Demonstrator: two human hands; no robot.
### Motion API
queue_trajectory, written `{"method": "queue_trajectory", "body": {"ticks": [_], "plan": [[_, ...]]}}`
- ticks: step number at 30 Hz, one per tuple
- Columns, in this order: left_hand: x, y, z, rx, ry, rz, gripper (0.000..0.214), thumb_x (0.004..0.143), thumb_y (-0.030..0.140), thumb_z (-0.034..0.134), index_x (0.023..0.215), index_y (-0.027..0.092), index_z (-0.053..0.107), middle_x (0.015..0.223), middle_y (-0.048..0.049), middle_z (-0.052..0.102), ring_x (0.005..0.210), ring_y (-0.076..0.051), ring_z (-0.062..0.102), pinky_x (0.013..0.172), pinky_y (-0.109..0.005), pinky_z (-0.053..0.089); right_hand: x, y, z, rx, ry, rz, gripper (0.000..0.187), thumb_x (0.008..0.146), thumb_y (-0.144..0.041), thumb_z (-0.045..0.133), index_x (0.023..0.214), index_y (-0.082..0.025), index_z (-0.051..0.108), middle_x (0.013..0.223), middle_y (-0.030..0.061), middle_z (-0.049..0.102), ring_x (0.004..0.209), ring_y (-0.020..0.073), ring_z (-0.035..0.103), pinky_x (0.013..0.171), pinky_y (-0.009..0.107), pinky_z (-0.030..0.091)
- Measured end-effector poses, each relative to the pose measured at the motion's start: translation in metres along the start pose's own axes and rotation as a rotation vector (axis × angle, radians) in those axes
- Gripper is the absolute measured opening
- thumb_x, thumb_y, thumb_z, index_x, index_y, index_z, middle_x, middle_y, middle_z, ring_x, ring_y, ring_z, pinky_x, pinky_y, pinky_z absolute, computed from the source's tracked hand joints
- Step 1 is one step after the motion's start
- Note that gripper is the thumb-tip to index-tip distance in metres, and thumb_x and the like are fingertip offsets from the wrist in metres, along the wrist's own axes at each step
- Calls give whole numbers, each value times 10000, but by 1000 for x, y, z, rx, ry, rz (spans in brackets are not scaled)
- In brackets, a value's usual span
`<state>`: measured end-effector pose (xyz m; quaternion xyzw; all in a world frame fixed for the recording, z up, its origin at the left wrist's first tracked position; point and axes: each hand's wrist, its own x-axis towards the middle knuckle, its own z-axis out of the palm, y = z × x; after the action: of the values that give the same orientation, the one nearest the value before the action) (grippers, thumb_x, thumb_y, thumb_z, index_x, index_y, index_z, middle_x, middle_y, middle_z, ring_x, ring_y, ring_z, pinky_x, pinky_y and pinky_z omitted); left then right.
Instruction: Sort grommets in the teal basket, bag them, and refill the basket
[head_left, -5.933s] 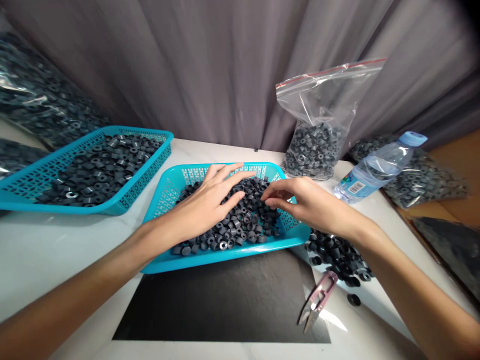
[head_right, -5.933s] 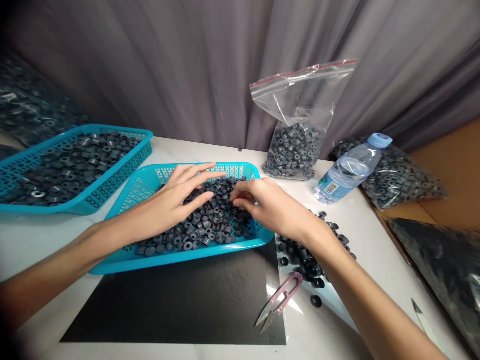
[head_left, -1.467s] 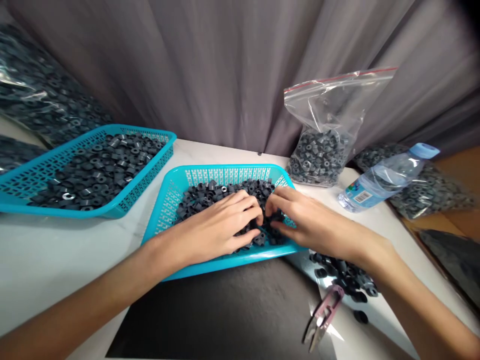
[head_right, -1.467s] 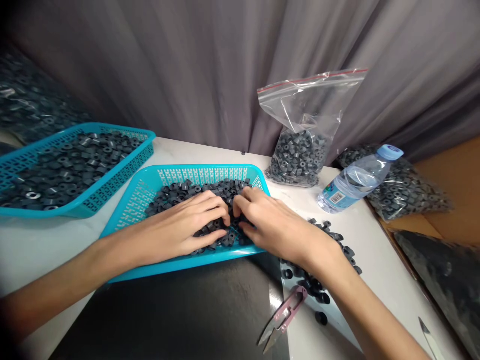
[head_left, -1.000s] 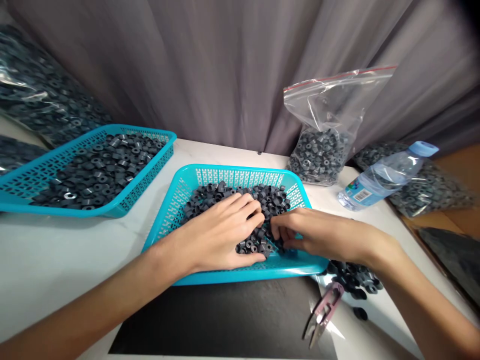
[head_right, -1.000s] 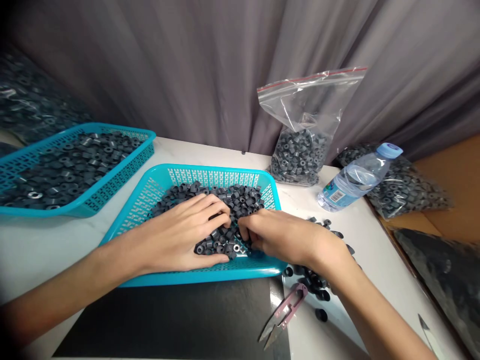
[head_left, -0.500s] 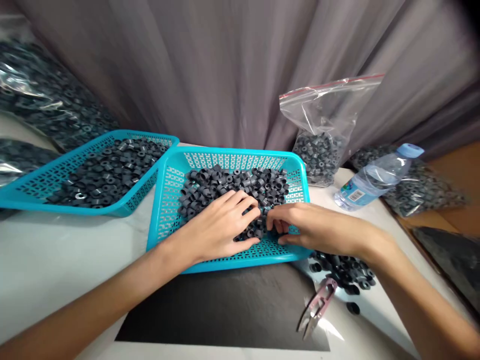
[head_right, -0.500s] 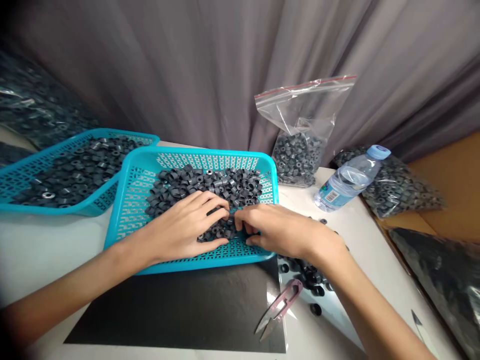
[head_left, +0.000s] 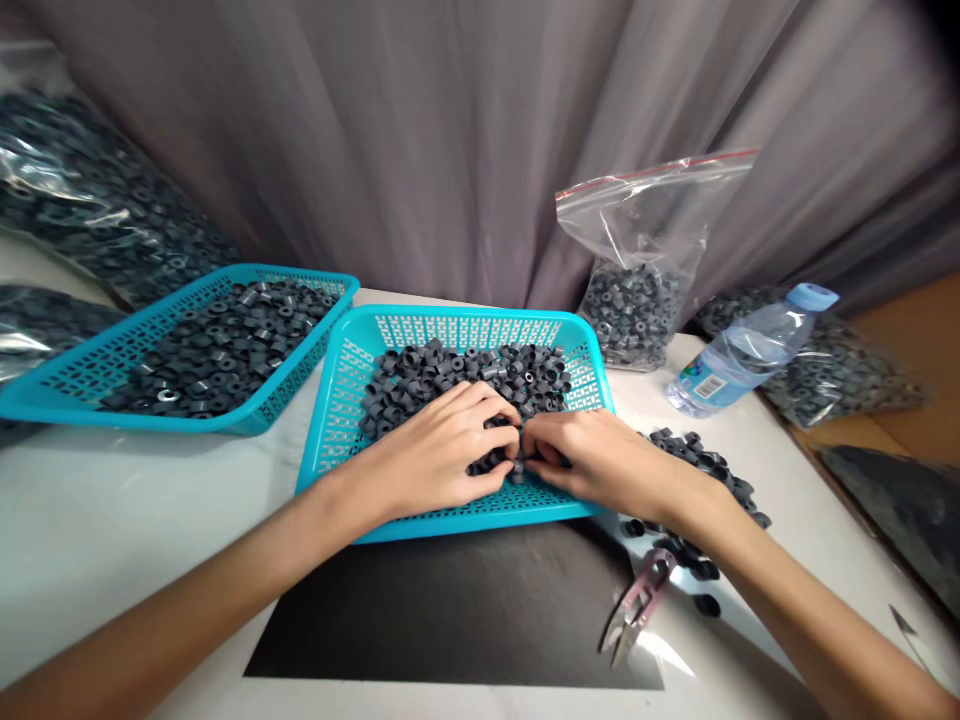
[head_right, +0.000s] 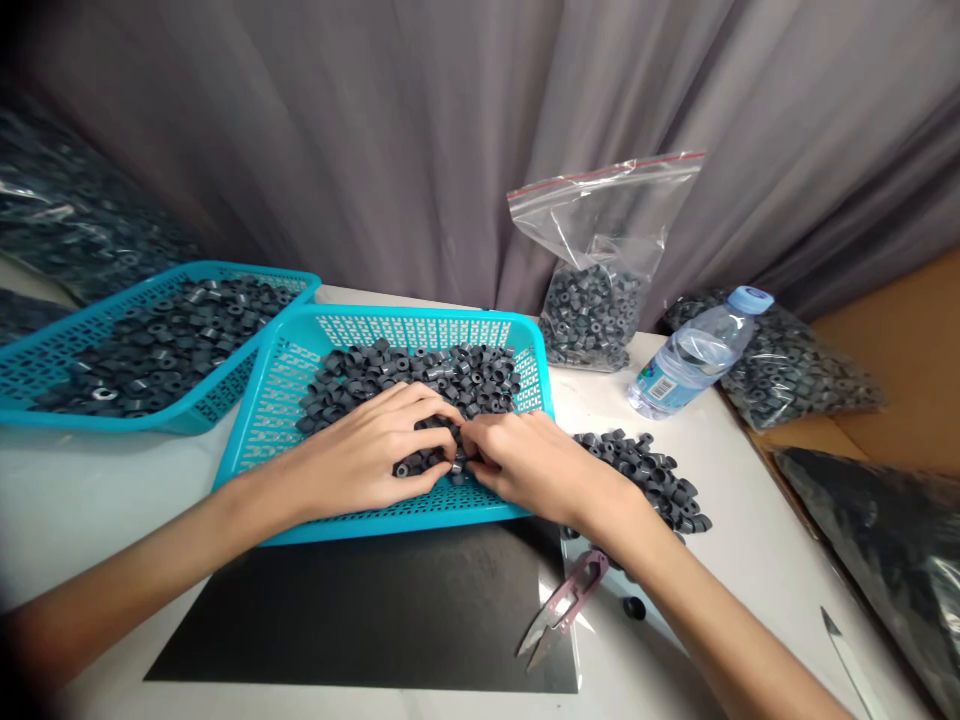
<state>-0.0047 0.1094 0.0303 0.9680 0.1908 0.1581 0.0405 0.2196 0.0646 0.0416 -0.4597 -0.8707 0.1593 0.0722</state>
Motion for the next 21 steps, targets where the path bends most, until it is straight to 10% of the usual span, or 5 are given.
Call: {"method": "queue_trajectory", "body": {"ticks": [12,21], "plan": [[6,-1,-5,-303,123,-76,18,946,184,641,933,187,652,1055,-29,672,1024,-186,601,981,-349,457,-15,1,19,110,401,-215,214,1029,-181,452,1204,-183,574,992,77,604,896,204,604,796,355,522],[5,-4,-5,-373,204,-54,65,958,158,607,906,186,634,998,-29,705,998,-184,633,984,-360,455,-9,1,28,67,521,-212,119,1058,-260,494,1089,-189,586,990,74,667,871,191,632,757,328,503]]}}
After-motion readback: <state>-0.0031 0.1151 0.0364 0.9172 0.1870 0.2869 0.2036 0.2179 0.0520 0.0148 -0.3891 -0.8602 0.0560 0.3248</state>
